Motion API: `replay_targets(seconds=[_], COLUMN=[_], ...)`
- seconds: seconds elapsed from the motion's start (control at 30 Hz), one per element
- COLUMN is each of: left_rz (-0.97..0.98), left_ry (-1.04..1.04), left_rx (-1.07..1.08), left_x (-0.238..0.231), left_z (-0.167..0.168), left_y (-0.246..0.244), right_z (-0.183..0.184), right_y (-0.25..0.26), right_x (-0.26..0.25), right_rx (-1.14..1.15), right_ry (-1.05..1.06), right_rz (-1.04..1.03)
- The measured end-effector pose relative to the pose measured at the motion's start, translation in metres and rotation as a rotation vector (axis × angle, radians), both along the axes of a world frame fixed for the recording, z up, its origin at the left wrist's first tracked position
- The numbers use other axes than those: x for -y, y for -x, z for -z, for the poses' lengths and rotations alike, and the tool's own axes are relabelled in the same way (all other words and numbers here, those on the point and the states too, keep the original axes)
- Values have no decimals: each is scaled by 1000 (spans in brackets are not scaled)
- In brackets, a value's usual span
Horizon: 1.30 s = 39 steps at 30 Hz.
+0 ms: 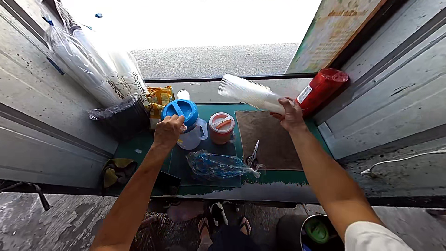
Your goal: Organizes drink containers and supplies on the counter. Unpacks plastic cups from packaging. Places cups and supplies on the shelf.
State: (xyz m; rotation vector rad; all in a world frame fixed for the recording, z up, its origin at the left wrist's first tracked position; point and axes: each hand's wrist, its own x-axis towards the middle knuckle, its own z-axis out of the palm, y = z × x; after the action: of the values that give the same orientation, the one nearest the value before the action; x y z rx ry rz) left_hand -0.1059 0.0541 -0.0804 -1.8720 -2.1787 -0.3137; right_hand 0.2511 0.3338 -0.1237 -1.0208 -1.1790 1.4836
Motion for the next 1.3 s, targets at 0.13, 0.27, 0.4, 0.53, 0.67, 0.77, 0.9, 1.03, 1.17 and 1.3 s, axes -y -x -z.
replay_targets(seconds=[0.13,0.27,0.4,0.53,0.67,0.77,0.9,1.03,1.17,1.3], left_rz=[125,174,131,41,20,-4,62,65,41,74], left_ry=[-51,-53,-73,-56,-81,-117,-130,-156,-128,-127], left_rx=[46,56,86,112,91,102,82,57,66,120], left_x=[14,23,22,28,31,34,34,23,18,31], left_z=[-4,-3,1,2,4,9,18,25,22,24], left_y=[9,18,29,36,47,50,38,27,23,23], right_z=[-7,-49,-75,-68,-72,-63,-65,-60,-51,-54], right_y=[51,136,240,294,311,309,301,291,275,246], right_x=[-55,-88,-53,-8,16,19,12,6,9,27], right_rx=[310,891,1387,1548,1673,1678,1669,1594,1467,1261], right_ry=[-58,-331,-755,-852,-871,-786,-651,-604,-698,-774], right_rz=[-140,-428,-687,-778,-703,-632,-601,-547,-476,-372])
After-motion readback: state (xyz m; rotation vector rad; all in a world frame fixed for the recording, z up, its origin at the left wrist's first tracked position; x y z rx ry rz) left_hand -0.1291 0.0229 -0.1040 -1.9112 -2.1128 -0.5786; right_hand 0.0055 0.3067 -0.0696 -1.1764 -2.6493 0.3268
